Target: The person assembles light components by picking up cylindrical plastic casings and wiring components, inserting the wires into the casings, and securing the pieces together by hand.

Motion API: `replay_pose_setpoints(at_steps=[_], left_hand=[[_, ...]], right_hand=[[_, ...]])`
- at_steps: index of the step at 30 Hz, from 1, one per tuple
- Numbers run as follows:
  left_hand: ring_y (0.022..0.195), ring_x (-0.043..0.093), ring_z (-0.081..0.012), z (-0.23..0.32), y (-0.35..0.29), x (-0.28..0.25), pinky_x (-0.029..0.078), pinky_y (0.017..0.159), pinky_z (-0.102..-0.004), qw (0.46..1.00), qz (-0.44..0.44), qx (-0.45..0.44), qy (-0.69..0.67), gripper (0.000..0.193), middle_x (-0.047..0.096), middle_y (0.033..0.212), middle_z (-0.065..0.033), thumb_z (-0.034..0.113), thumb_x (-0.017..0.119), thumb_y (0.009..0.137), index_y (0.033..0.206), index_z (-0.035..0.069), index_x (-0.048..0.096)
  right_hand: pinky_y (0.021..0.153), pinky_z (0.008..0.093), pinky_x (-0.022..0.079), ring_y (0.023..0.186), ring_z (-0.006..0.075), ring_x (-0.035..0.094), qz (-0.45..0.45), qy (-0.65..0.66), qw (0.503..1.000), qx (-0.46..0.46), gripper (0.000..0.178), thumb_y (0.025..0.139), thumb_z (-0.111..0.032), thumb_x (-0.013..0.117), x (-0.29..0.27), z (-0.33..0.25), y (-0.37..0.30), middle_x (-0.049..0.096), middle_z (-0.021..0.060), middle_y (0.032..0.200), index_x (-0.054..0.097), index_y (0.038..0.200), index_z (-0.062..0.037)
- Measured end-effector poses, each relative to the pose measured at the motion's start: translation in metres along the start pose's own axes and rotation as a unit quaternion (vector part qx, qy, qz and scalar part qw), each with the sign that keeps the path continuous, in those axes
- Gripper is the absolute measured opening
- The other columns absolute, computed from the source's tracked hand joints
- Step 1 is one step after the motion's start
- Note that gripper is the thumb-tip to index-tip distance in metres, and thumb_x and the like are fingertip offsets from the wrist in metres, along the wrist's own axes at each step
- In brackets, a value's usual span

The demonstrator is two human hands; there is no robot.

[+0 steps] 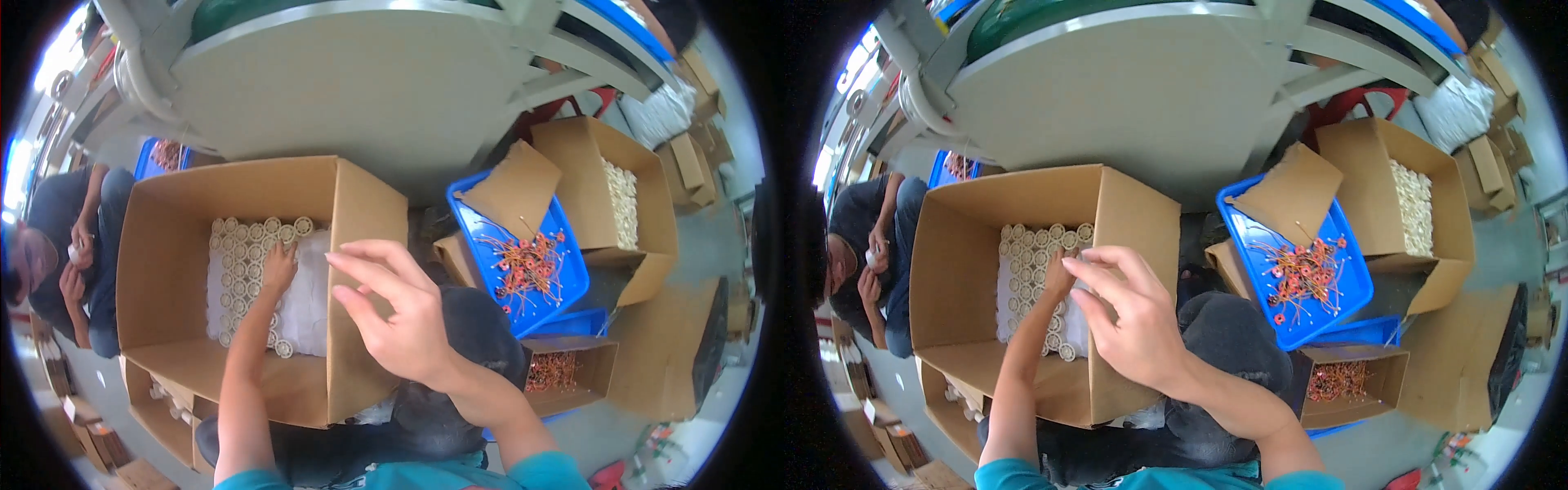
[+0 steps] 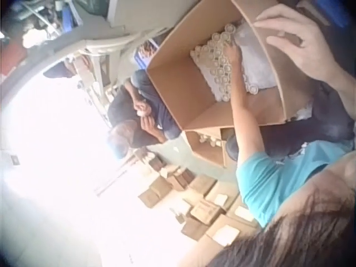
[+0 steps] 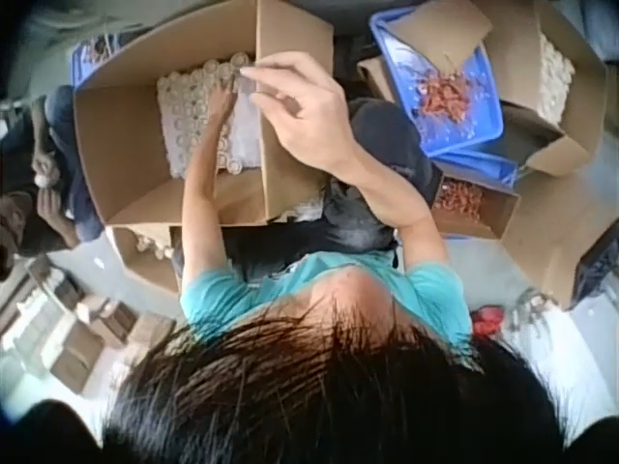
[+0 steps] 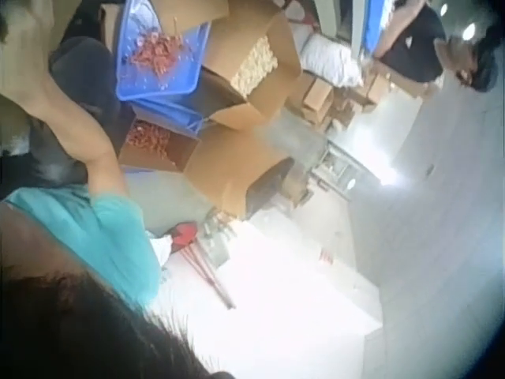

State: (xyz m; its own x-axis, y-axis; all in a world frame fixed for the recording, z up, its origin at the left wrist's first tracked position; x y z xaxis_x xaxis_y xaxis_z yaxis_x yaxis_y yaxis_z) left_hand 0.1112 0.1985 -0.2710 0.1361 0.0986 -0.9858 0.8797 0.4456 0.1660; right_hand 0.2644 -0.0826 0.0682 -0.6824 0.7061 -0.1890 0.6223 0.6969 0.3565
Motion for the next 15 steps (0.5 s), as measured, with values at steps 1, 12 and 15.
replay_pose_setpoints(at_steps=[1, 12, 15], left_hand=[[0.106, 0.057, -0.0385, 0.001, 0.007, -0.015, 0.051, 0.088, -0.0468, 0.998, -0.041, 0.022, -0.038, 0.055, 0.052, 0.119, -0.0206, 0.013, 0.073, 0.076, 0.127, 0.007, 0.055], [0.113, 0.06, -0.0258, 0.091, -0.01, -0.27, 0.048, 0.102, -0.0396, 0.497, -0.04, -0.29, -0.817, 0.046, 0.06, 0.121, -0.0151, 0.026, 0.06, 0.099, 0.129, -0.006, 0.046], [0.119, 0.058, -0.0279, 0.132, -0.051, -0.315, 0.044, 0.108, -0.039, 0.422, -0.042, -0.187, -0.886, 0.045, 0.057, 0.128, -0.015, 0.027, 0.053, 0.102, 0.133, -0.006, 0.045]], right_hand=[[0.072, 0.0273, 0.055, 0.094, 0.0193, 0.065, 0.01, 0.0, 1.0, -0.001, 0.033, 0.082, 0.004, 0.071, -0.001, 0.002, 0.0, 0.064, 0.0125, 0.115, 0.07, 0.115, -0.0031], [0.074, 0.0408, 0.054, 0.086, 0.0322, 0.07, 0.062, -0.304, 0.944, 0.108, 0.019, 0.079, -0.015, 0.07, -0.144, 0.043, 0.027, 0.071, 0.0201, 0.097, 0.075, 0.091, -0.0009], [0.081, 0.0437, 0.055, 0.093, 0.0384, 0.07, 0.018, -0.547, 0.786, 0.288, 0.028, 0.08, -0.021, 0.07, -0.214, 0.156, 0.011, 0.07, 0.0255, 0.097, 0.073, 0.101, -0.0024]])
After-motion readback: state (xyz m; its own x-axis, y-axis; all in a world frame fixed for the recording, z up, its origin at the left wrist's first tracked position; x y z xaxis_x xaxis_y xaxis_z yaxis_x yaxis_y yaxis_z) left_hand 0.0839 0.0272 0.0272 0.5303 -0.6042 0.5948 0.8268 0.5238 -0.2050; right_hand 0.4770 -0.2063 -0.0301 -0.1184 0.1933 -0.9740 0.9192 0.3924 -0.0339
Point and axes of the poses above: each hand's wrist, its own y-axis towards the middle knuckle, its own x-axis out of the palm, z = x × y, the point moved 2 cm from there along y, towards the middle knuckle
